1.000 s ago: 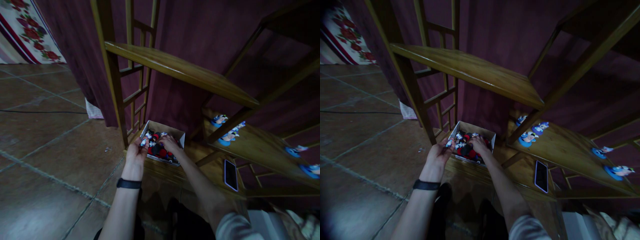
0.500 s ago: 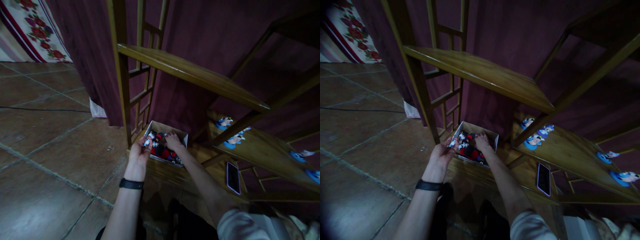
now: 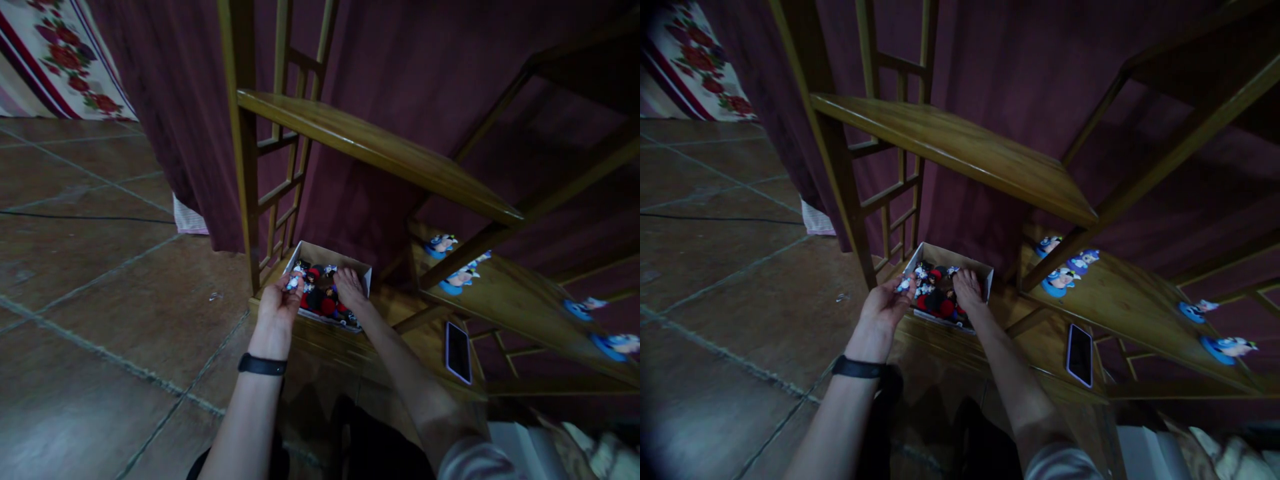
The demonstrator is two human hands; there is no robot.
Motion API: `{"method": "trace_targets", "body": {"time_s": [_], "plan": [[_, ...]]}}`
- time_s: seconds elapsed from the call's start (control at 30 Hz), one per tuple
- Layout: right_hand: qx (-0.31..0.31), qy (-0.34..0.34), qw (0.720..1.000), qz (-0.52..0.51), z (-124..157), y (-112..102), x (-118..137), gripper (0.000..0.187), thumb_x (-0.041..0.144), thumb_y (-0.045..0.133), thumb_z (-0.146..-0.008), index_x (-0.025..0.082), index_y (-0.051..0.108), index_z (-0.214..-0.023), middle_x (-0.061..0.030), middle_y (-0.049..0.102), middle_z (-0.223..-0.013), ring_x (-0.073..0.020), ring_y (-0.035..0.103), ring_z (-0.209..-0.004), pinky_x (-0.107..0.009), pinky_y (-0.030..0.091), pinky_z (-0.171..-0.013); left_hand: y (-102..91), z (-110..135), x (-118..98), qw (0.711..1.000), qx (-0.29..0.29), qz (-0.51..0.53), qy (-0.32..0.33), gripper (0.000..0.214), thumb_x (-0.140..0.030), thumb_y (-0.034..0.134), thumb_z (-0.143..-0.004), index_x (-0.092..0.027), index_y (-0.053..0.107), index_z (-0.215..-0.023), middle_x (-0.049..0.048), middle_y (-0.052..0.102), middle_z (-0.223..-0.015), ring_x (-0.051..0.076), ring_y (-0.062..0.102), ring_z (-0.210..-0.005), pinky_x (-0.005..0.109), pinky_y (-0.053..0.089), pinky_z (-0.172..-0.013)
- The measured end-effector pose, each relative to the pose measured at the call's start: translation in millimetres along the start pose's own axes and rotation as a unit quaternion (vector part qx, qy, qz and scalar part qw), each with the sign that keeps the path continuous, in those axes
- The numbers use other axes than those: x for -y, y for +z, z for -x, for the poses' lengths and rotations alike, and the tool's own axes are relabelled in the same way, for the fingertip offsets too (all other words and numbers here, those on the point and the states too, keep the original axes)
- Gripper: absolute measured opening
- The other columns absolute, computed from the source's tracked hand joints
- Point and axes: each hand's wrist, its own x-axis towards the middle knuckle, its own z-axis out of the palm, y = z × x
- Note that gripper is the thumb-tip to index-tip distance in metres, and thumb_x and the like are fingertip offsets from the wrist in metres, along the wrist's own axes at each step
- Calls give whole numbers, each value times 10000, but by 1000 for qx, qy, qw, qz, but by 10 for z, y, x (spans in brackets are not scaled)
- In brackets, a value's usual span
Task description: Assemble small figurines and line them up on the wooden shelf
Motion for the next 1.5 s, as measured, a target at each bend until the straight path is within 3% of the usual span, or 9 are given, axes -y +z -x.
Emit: {"method": "trace_targets", "body": {"time_s": [0.17,0.23,0.4,0.5,0.6,0.83,1.0,1.23,1.5], "plan": [[-91,68,967,-227,167,2,-35,256,112,462,-770,186,560,-995,-71,625,-949,-193,510,-963,-371,304,-939,10,14,63,1000,4,-21,2,212,13,429,-779,-122,550,-888,62,589,-747,117,603,-636,220,549,-548],[-146,155,889,-406,230,-19,-29,219,186,501,-763,209,569,-970,-37,634,-924,-178,545,-896,-365,382,-878,11,15,113,999,11,-52,8,239,29,441,-760,-132,557,-893,53,592,-733,118,606,-629,221,544,-554],[-136,240,591,-758,570,-181,102,308,275,690,-624,193,605,-908,-19,653,-895,-161,607,-770,-315,505,-675,17,26,267,985,72,-154,9,273,45,485,-726,-157,558,-895,39,607,-738,141,632,-677,271,544,-612],[-131,245,493,-825,862,-298,210,316,252,737,-591,180,633,-880,-25,665,-887,-148,619,-754,-289,524,-656,11,54,398,974,109,-199,-19,258,38,517,-714,-150,567,-884,47,620,-745,143,632,-690,284,535,-635],[-158,260,444,-843,1095,-370,269,262,224,735,-608,170,649,-850,-34,668,-904,-137,620,-753,-261,531,-636,-19,104,588,959,142,-239,-50,252,35,550,-686,-143,581,-863,52,631,-742,142,627,-704,277,519,-641],[-225,268,390,-851,1241,-327,265,205,201,721,-619,200,630,-802,1,667,-847,-112,616,-714,-234,521,-636,-103,239,1033,918,183,-348,-40,328,-50,718,-532,-134,644,-840,55,663,-757,143,598,-643,258,454,-579],[-228,269,413,-840,1215,-338,259,199,302,691,-644,176,616,-778,-19,663,-814,-148,615,-723,-285,521,-665,-117,211,1206,915,190,-355,10,385,-79,750,-463,-145,664,-833,25,661,-697,128,581,-626,241,422,-591],[-216,316,529,-757,1157,-298,143,267,418,621,-676,222,577,-852,0,654,-806,-156,618,-724,-270,515,-621,-67,190,1282,923,176,-343,-12,307,-62,703,-556,-135,656,-851,31,651,-696,124,582,-598,237,446,-569],[-188,327,482,-791,1191,-270,74,310,454,618,-660,176,588,-796,-20,649,-702,-134,589,-558,-256,495,-508,9,209,1068,930,158,-330,18,313,-71,692,-631,-168,648,-925,28,656,-791,106,608,-676,209,468,-605]]}}
